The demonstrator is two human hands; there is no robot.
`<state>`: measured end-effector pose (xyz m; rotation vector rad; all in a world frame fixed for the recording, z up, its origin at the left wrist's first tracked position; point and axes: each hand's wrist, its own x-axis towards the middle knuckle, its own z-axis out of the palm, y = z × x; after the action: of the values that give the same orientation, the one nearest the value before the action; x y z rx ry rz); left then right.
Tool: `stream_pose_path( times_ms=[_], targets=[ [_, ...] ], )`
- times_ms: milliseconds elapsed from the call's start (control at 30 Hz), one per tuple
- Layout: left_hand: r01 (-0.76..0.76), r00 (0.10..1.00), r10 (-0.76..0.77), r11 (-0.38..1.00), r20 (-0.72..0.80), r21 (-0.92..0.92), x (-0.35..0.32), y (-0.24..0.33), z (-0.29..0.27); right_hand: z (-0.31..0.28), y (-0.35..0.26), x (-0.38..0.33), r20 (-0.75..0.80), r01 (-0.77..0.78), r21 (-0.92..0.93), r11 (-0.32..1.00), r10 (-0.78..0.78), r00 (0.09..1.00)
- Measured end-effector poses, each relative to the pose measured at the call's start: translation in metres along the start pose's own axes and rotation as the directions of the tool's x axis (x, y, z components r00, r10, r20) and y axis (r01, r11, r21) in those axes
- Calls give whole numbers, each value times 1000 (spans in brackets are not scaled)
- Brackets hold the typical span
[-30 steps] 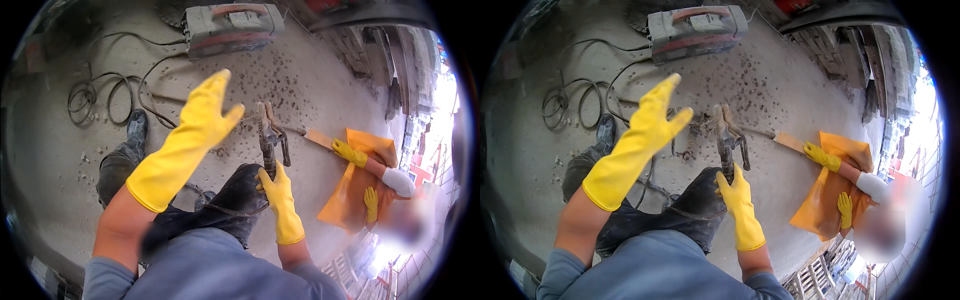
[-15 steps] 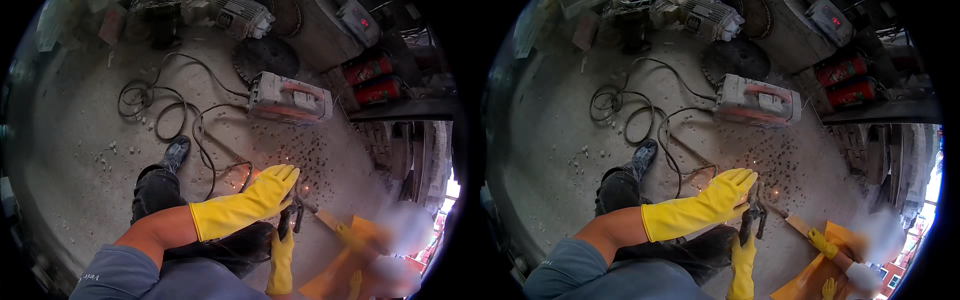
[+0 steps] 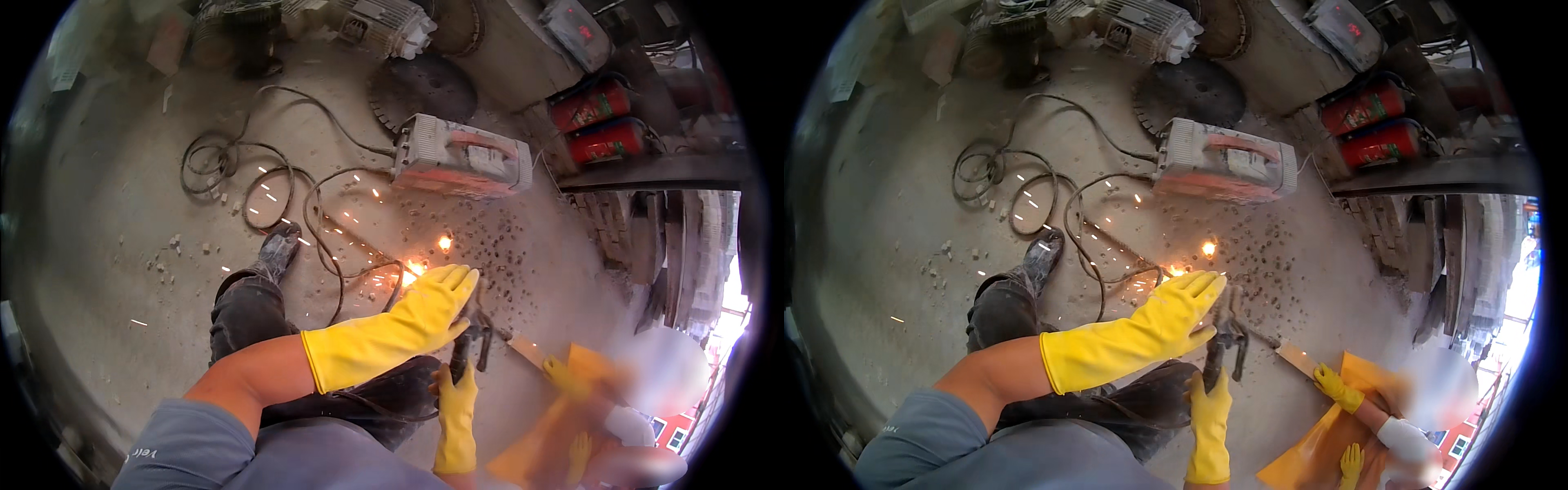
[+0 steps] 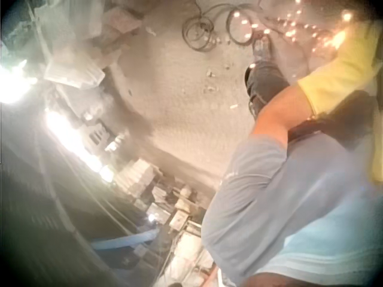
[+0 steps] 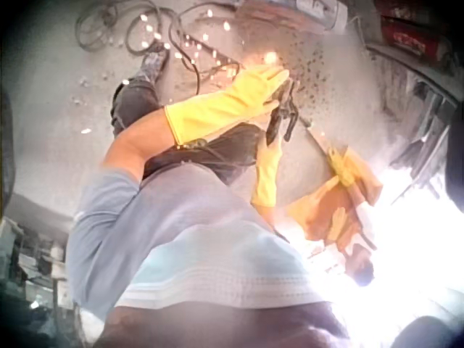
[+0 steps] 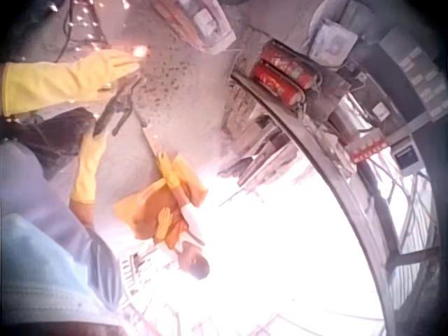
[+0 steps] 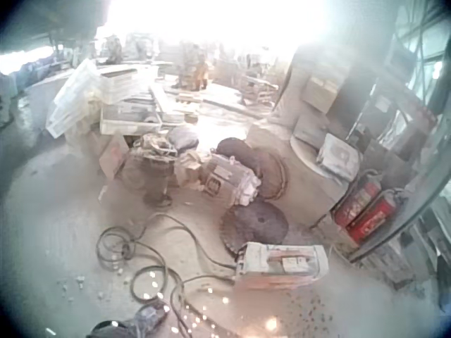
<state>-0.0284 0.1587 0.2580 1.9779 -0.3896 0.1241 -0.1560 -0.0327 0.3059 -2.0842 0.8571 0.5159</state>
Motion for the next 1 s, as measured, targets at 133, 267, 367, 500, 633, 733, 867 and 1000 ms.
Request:
stream_pose_path(
  times_ms=[133,267,367,500,633,733,867,1000],
  targets=[
    [15,1000,-15,998,-2,54,16,6,-8,-9,-6,-2,15,-17,31,999,16,1000],
    [111,992,-112,994,56,21,15,7,-15,-5,1,-6,25,-15,17,1000,15,1000],
    [126,990,-127,992,62,15,14,6,-12,-11,11,-8,42,-56,-17,998,57,997],
    [57,998,-55,992,-13,109,5,0,-7,-19,15,-13,-41,-3,41,999,4,999],
    [143,988,-148,984,37,104,31,-6,-33,-18,0,-6,-32,-70,109,992,74,997],
    [54,998,-57,986,17,156,25,-4,-18,-18,12,2,-25,-70,78,994,72,997],
    [-2,1000,-2,974,18,226,22,-3,-11,-12,23,11,-51,-25,123,992,31,998],
    [-38,999,30,963,36,265,16,-1,-11,-10,2,9,-30,-50,79,996,53,998]
  ],
)
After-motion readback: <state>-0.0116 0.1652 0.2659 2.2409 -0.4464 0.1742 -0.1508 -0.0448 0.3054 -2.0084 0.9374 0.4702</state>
